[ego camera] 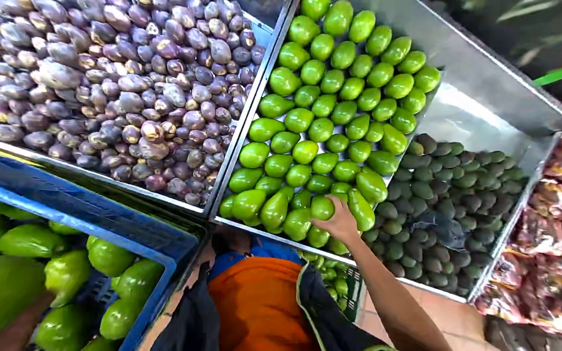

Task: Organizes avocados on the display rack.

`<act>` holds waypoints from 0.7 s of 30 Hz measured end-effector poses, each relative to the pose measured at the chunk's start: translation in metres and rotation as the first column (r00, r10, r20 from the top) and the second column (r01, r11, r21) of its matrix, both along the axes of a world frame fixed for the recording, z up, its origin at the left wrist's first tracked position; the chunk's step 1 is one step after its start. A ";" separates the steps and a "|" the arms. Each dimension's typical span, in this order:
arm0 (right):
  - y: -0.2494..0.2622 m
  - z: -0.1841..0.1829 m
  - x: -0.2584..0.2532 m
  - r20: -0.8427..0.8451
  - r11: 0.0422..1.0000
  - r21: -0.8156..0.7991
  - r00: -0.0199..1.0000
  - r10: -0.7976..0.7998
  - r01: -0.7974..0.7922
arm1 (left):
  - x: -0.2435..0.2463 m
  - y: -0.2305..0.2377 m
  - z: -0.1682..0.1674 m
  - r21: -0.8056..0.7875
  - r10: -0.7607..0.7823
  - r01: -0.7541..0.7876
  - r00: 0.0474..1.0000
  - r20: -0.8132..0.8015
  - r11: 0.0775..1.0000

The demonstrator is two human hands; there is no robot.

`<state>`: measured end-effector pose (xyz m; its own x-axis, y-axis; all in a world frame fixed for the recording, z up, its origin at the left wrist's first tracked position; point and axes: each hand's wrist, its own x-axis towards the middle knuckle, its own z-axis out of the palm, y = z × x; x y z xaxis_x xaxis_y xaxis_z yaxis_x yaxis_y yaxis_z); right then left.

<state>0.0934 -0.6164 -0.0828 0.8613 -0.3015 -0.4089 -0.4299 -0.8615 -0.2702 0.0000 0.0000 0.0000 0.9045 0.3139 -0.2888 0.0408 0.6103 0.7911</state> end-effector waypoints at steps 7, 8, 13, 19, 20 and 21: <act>-0.008 -0.068 0.065 -0.040 0.891 -0.295 0.936 0.350 -0.346 | 0.186 -0.205 -0.007 0.075 -0.377 0.378 0.926 -0.031 0.923; -0.010 -0.072 0.064 -0.040 0.896 -0.271 0.934 0.354 -0.351 | 0.196 -0.240 -0.012 0.199 -0.457 0.481 0.875 -0.157 0.854; -0.026 -0.070 0.062 0.011 0.934 -0.081 0.937 0.349 -0.347 | 0.235 -0.410 -0.094 0.590 -0.630 0.804 0.419 -0.653 -0.077; -0.037 -0.077 0.058 0.092 0.924 -0.040 0.919 0.383 -0.381 | 0.235 -0.448 -0.143 0.629 -0.506 0.721 0.442 -0.741 -0.291; -0.039 -0.077 0.057 0.095 0.923 -0.040 0.918 0.385 -0.383 | 0.232 -0.446 -0.146 0.648 -0.532 0.703 0.443 -0.722 -0.294; -0.040 -0.077 0.058 0.103 0.922 -0.044 0.916 0.387 -0.385 | 0.229 -0.444 -0.149 0.659 -0.548 0.691 0.441 -0.710 -0.297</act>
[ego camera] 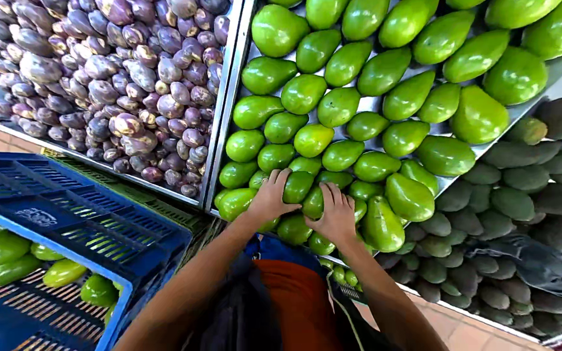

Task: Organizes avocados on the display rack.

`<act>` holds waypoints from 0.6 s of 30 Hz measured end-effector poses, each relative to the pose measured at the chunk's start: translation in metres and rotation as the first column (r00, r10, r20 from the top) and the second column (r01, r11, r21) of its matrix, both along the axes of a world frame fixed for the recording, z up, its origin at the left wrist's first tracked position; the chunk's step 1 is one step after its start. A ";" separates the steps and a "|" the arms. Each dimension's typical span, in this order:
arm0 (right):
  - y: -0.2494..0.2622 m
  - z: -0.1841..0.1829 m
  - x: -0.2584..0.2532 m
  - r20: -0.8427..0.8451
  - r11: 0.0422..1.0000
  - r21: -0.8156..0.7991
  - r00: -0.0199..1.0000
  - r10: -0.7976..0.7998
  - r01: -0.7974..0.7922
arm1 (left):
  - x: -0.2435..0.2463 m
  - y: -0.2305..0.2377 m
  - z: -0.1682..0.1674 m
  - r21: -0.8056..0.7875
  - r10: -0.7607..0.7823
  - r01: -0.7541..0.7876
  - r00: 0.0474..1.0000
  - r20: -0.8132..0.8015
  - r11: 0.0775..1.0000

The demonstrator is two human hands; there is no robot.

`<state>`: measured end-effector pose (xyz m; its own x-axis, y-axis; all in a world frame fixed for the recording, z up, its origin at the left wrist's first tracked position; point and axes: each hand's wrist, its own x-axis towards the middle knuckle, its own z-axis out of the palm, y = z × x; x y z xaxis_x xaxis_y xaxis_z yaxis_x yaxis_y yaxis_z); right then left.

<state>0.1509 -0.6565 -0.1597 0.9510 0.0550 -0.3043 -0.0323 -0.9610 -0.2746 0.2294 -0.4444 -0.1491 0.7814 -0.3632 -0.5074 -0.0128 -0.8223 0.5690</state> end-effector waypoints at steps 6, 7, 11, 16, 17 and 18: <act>0.002 -0.001 0.001 0.021 0.999 -0.035 0.999 0.042 -0.041 | -0.005 -0.002 -0.003 -0.027 0.012 -0.013 1.000 -0.022 1.000; 0.001 0.002 0.003 -0.005 0.998 -0.024 0.999 0.050 -0.050 | -0.004 0.000 -0.003 -0.063 0.018 -0.021 0.999 -0.050 0.998; -0.022 0.033 0.012 -0.103 0.979 0.182 0.992 -0.070 0.088 | 0.007 0.021 -0.001 -0.230 -0.030 -0.008 0.986 -0.164 0.973; -0.044 0.098 0.001 0.115 0.923 0.207 0.929 -0.352 0.324 | -0.021 0.078 0.023 -0.301 -0.002 -0.041 0.990 -0.142 0.953; -0.041 0.109 -0.004 0.174 0.923 0.214 0.917 -0.358 0.319 | -0.036 0.092 0.033 -0.301 0.027 -0.066 0.991 -0.133 0.951; -0.032 0.118 -0.008 0.220 0.924 0.233 0.909 -0.353 0.303 | -0.054 0.107 0.043 -0.316 0.052 -0.089 0.991 -0.123 0.945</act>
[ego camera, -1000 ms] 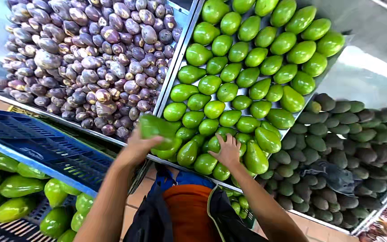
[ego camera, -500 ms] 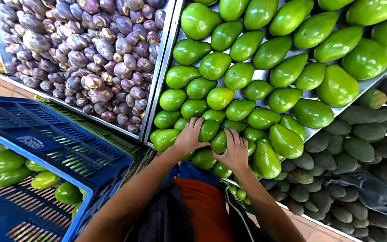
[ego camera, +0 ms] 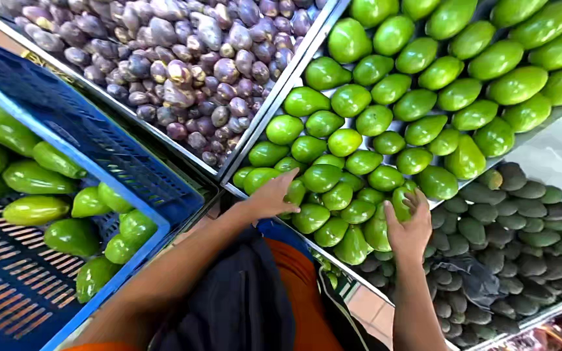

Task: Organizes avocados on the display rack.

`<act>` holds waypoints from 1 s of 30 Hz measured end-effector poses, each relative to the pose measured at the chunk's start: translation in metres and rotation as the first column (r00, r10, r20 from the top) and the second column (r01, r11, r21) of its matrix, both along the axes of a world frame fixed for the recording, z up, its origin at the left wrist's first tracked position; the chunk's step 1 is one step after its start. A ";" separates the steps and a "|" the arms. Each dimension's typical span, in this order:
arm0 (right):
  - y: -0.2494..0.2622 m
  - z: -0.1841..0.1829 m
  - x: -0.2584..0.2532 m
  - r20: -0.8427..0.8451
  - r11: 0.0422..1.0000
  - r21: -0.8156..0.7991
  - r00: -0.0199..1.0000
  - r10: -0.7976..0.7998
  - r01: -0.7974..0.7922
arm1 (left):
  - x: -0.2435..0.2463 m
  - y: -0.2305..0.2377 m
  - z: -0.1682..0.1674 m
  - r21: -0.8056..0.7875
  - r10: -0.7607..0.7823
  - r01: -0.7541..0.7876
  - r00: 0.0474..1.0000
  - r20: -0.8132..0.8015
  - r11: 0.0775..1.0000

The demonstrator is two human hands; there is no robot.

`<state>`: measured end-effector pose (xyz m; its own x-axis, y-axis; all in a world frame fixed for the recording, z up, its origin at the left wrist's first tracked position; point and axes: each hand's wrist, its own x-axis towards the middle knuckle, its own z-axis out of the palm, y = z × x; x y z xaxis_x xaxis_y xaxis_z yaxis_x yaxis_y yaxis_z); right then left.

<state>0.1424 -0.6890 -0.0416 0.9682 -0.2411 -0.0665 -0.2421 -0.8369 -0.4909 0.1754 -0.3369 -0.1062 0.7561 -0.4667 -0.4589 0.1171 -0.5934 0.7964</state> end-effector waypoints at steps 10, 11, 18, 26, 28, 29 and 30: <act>0.213 -0.028 -0.113 -0.324 0.601 0.391 0.507 0.799 -0.697 | -0.175 0.180 0.086 -0.625 0.506 -0.318 0.850 0.146 0.713; 0.229 -0.033 -0.119 -0.276 0.491 0.413 0.408 0.870 -0.767 | -0.186 0.207 0.089 -0.591 0.625 -0.441 0.768 0.141 0.675; 0.318 0.009 -0.075 -0.112 0.441 0.255 0.426 0.898 -0.861 | -0.289 0.395 0.025 0.435 0.874 -0.826 0.461 0.156 0.358; 0.419 0.043 -0.058 0.103 0.382 0.159 0.401 0.910 -0.910 | -0.249 0.448 -0.022 0.579 0.957 -0.775 0.286 -0.036 0.253; 0.433 0.037 -0.083 0.115 0.385 0.342 0.445 0.888 -0.857 | -0.245 0.458 -0.033 0.630 0.934 -0.738 0.353 0.053 0.243; 0.435 0.037 -0.094 0.092 0.386 0.427 0.464 0.881 -0.818 | -0.245 0.460 -0.033 0.638 0.913 -0.726 0.398 0.086 0.256; 0.435 0.038 -0.104 0.063 0.389 0.498 0.479 0.875 -0.775 | -0.246 0.461 -0.029 0.627 0.899 -0.727 0.428 0.095 0.280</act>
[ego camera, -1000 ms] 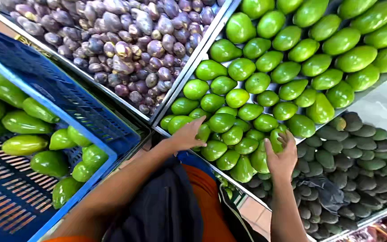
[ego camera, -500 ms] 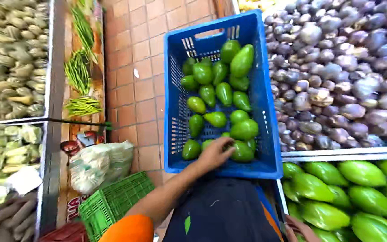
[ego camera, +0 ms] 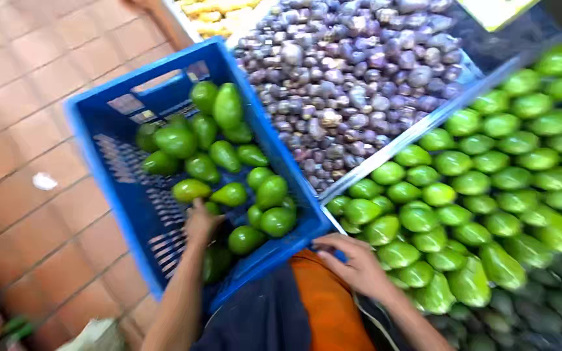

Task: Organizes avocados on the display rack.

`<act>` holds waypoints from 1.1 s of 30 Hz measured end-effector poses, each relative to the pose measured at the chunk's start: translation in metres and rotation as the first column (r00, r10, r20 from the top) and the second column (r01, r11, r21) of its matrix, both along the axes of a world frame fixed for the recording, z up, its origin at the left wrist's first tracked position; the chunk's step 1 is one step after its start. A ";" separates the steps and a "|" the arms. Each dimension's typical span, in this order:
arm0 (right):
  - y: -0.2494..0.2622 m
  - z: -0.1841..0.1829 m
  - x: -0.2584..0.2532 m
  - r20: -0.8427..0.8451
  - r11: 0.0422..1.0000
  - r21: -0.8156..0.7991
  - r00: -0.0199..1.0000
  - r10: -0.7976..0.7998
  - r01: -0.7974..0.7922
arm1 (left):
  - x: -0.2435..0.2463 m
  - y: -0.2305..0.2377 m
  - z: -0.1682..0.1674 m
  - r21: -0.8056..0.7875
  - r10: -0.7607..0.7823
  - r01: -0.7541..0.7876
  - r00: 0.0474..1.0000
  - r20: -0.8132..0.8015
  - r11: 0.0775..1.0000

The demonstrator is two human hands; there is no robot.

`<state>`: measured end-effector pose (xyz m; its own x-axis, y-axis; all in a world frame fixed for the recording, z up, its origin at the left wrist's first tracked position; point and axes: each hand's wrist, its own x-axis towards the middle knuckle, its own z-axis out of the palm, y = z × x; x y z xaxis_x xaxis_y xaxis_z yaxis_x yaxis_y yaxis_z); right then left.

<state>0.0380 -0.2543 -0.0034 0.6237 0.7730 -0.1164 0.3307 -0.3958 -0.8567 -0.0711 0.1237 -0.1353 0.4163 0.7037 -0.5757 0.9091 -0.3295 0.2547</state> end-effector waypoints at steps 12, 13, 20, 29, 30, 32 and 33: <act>-0.172 -0.094 -0.026 0.147 0.474 -0.739 0.801 -0.580 0.479 | 0.087 -0.141 0.154 -0.773 0.254 0.548 0.736 0.627 0.320; -0.185 -0.101 -0.017 0.205 0.444 -0.736 0.794 -0.572 0.510 | 0.105 -0.170 0.156 -0.771 0.129 0.556 0.779 0.614 0.312; -0.197 -0.150 0.067 0.188 0.567 -0.790 0.973 -0.136 0.232 | 0.158 -0.353 -0.001 -0.868 -0.450 0.305 0.886 0.109 0.391; -0.218 -0.171 0.083 0.282 0.541 -0.808 0.959 0.007 0.233 | 0.162 -0.413 -0.047 -0.867 -0.199 0.142 0.979 0.051 0.477; -0.218 -0.173 0.082 0.294 0.559 -0.795 0.956 0.016 0.235 | 0.163 -0.416 -0.047 -0.862 -0.174 0.128 0.984 0.047 0.491; -0.218 -0.176 0.079 0.342 0.625 -0.744 0.938 0.053 0.236 | 0.162 -0.415 -0.050 -0.846 -0.225 0.167 0.973 0.057 0.506; -0.219 -0.176 0.078 0.363 0.661 -0.714 0.929 0.069 0.230 | 0.160 -0.414 -0.052 -0.834 -0.265 0.198 0.962 0.065 0.515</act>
